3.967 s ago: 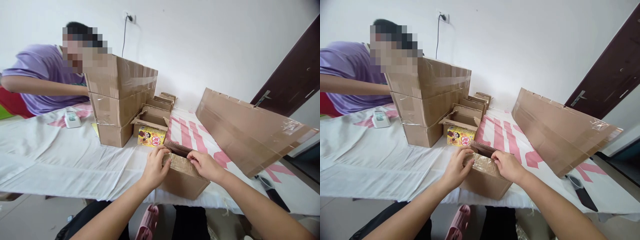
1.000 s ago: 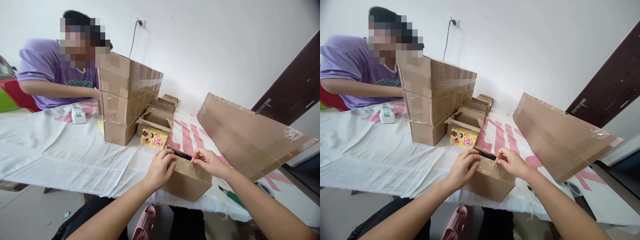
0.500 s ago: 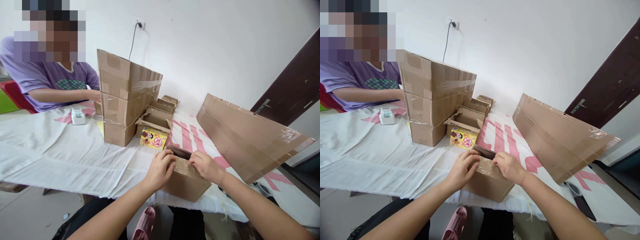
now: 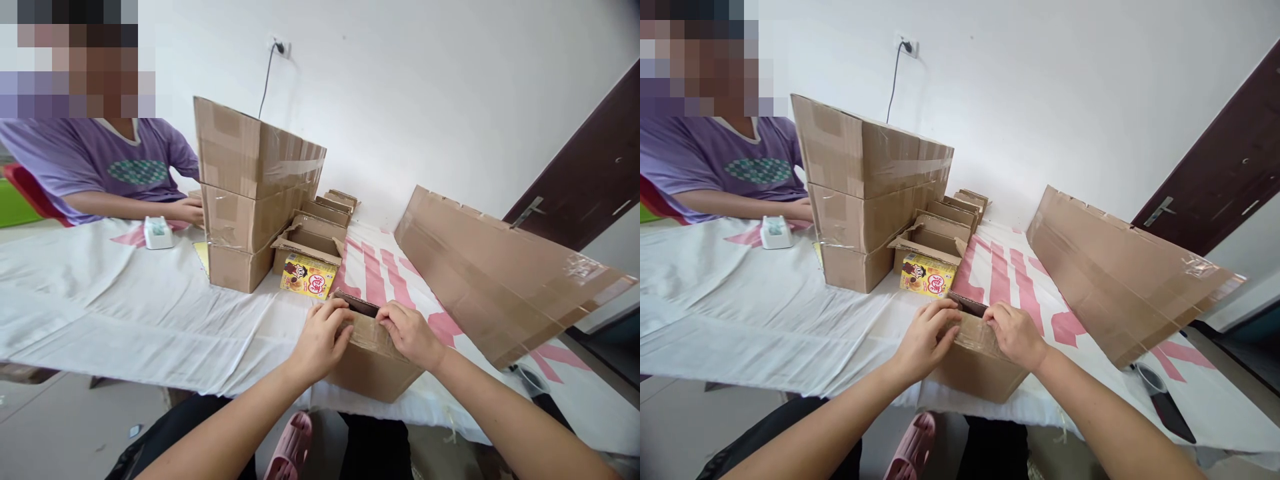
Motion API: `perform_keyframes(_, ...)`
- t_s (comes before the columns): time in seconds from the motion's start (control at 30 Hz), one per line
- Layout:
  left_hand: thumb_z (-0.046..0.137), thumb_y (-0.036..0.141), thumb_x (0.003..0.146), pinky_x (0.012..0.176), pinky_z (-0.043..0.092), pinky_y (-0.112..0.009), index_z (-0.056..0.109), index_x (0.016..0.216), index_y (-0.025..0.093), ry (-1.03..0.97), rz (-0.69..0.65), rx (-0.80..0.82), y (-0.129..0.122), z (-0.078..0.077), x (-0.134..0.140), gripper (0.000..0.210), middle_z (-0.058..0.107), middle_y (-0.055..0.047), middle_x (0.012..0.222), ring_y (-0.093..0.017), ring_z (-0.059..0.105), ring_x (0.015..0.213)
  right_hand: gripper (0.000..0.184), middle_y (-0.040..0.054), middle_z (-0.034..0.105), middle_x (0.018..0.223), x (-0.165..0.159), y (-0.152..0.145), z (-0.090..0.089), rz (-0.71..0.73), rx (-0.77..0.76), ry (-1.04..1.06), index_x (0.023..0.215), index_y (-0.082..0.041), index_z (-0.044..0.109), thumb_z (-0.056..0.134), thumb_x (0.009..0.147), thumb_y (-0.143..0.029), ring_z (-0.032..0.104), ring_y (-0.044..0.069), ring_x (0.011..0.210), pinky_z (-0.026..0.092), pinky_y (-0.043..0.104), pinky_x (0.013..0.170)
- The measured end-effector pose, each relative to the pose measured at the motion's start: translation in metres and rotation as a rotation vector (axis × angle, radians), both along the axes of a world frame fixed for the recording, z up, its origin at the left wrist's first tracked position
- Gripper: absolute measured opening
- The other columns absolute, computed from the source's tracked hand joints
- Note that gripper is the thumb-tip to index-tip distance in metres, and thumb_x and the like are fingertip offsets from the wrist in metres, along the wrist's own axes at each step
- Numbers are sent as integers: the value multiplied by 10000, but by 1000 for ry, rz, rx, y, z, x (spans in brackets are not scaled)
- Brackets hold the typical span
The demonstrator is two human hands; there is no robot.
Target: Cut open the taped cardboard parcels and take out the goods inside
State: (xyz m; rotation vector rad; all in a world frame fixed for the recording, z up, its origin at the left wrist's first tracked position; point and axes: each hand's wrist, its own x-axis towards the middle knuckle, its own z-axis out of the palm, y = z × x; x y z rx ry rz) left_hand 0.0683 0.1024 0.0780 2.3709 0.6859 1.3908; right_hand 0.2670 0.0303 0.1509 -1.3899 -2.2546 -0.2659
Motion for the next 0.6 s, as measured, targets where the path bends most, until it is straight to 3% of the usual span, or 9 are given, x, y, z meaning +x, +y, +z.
perform_keyframes(0.37, 493, 174, 886, 922, 435, -414, 575, 1006, 220, 4, 0, 15, 0, 2, -1, 152, 609, -77, 1135, -235, 569, 1100, 124, 18, 645, 816, -5, -1, -1, -96, -13, 167, 869, -230, 545, 454, 900, -152, 617, 164, 741, 487, 290, 674)
perform_keyframes(0.6, 505, 175, 888, 940, 425, -418, 559, 1037, 221, 3, -19, 60, -3, 2, -3, 165, 600, -81, 1170, -239, 564, 1123, 117, 11, 613, 793, 0, -24, -5, -119, -22, 312, 833, -234, 534, 459, 908, -184, 590, 161, 735, 476, 284, 657)
